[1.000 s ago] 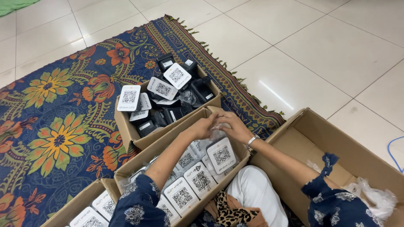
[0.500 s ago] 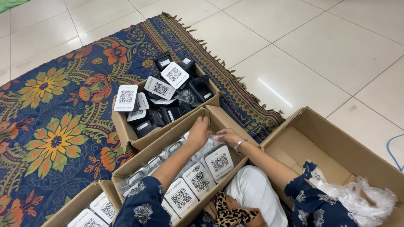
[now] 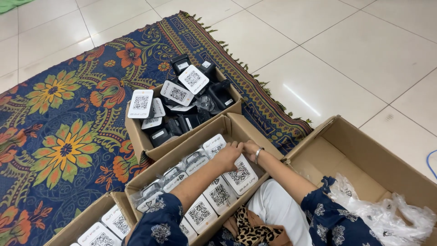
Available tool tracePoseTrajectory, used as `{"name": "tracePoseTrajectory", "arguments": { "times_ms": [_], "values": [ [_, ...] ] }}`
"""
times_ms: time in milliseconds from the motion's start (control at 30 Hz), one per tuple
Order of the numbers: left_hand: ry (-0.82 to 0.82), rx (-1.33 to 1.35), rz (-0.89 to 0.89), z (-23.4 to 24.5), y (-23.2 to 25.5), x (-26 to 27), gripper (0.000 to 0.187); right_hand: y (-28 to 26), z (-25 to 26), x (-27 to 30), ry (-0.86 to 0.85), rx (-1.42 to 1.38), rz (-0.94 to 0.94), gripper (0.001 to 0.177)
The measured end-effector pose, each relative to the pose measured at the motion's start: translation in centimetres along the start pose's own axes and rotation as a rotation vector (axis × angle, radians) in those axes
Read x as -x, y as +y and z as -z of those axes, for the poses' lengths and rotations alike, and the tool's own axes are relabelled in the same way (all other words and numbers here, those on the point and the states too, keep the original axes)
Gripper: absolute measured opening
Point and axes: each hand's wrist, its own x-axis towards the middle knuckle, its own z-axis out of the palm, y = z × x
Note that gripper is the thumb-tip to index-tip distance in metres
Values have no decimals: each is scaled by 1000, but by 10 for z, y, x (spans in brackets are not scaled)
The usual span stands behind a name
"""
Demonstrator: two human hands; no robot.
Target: The person packs electronic scanners with QR codes into plastic bags and boxes.
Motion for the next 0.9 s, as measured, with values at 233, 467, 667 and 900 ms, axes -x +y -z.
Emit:
{"name": "tracePoseTrajectory", "arguments": {
  "times_ms": [233,467,667,900],
  "values": [
    [89,166,6,-68,-71,2,97,-4,-15,47,-29,96,26,24],
    [38,620,356,-79,-89,17,65,-22,-31,135,48,509,33,62],
    [136,1037,511,-48,-103,7,52,-39,-40,158,25,316,107,70],
    [545,1628,485,11,-92,40,53,-90,-131,224,-453,-181,187,82]
  ]
}}
